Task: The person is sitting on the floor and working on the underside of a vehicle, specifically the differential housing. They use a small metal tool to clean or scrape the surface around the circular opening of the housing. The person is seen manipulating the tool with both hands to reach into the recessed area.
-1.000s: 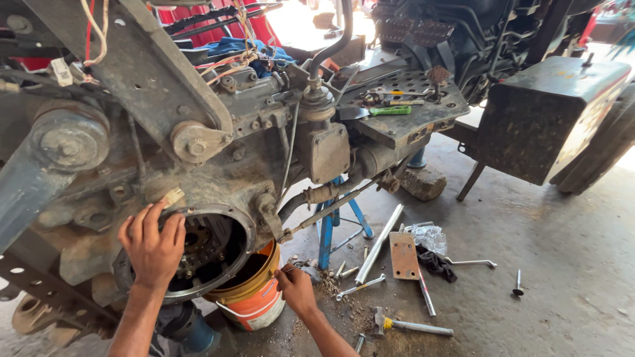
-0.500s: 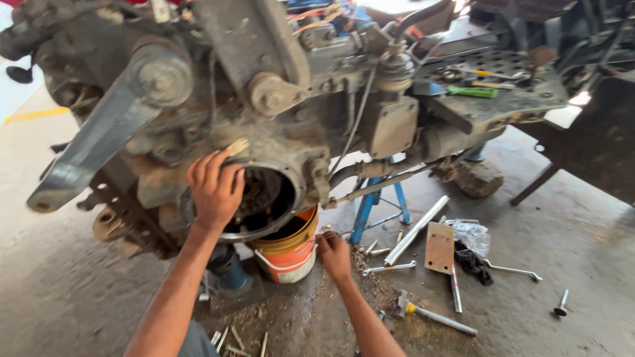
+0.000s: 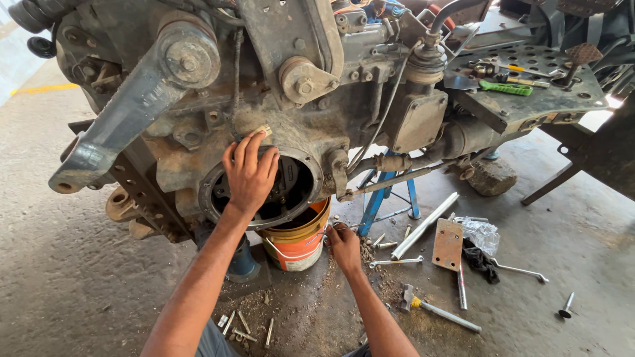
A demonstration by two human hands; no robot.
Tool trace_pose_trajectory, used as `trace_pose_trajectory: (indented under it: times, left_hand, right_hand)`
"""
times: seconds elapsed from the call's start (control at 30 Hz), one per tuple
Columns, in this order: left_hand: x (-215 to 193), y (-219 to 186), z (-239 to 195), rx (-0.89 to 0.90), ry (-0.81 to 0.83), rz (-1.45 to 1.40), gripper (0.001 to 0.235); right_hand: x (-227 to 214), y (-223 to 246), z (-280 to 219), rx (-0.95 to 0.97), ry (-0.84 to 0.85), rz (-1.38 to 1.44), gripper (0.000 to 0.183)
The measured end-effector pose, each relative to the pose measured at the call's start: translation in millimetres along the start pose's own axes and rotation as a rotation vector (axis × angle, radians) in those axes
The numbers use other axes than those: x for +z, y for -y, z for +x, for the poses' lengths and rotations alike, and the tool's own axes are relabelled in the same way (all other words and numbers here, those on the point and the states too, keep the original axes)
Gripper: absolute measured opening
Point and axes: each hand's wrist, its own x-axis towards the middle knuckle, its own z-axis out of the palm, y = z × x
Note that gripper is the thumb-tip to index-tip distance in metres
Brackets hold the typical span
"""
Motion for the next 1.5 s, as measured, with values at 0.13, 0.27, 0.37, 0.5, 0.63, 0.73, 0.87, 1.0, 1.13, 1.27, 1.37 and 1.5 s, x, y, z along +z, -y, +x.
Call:
trace_pose_trajectory:
  times: [0.13, 0.27, 0.37, 0.5, 0.63, 0.73, 0.87, 1.0, 1.13, 1.27, 1.37, 1.5]
  left_hand:
    - [3, -8, 4, -0.037, -0.041, 0.007, 0.011]
    - [11, -9, 9, -0.042, -0.053, -0.005, 0.013]
    - [11, -2, 11, 0.002, -0.047, -0.071, 0.014]
    - [-10, 4, -4, 0.050, -0.012, -0.228, 0.016]
    - [-29, 9, -28, 0.162, 0.108, -0.300, 0.014]
    - [-41, 16, -34, 0.112, 0.149, -0.255, 0.017]
    - [-42, 22, -11, 0.142, 0.152, -0.189, 0.031]
    - [-33, 24, 12, 0.242, 0.220, 0.017, 0.031]
    - [-40, 32, 17, 0.422, 0.215, 0.201, 0.035]
    - [-38, 32, 26, 0.630, 0.266, 0.417, 0.035]
    - [-17, 19, 27, 0.695, 0.439, 0.539, 0.031]
    - [20, 4, 26, 0.577, 0.535, 0.485, 0.023]
  right_hand:
    - [0, -2, 0, 0.002, 0.013, -0.012, 0.028]
    - [1, -9, 3, 0.009, 0.014, -0.005, 0.025]
    - [-1, -13, 5, -0.009, 0.013, -0.028, 0.027]
    - [-2, -19, 8, -0.040, -0.005, -0.021, 0.027]
    - [-1, -21, 11, -0.035, 0.007, 0.043, 0.029]
    - [2, -20, 8, -0.035, -0.009, 0.008, 0.027]
    - [0, -14, 9, -0.089, -0.019, -0.068, 0.028]
    - [1, -6, 2, -0.070, -0.075, -0.148, 0.028]
    - [-6, 9, -9, -0.127, -0.113, -0.146, 0.032]
    - [-14, 27, -32, -0.143, -0.166, -0.193, 0.029]
    - [-15, 32, -58, -0.280, -0.218, -0.422, 0.030]
    - [-21, 35, -93, -0.313, -0.216, -0.690, 0.028]
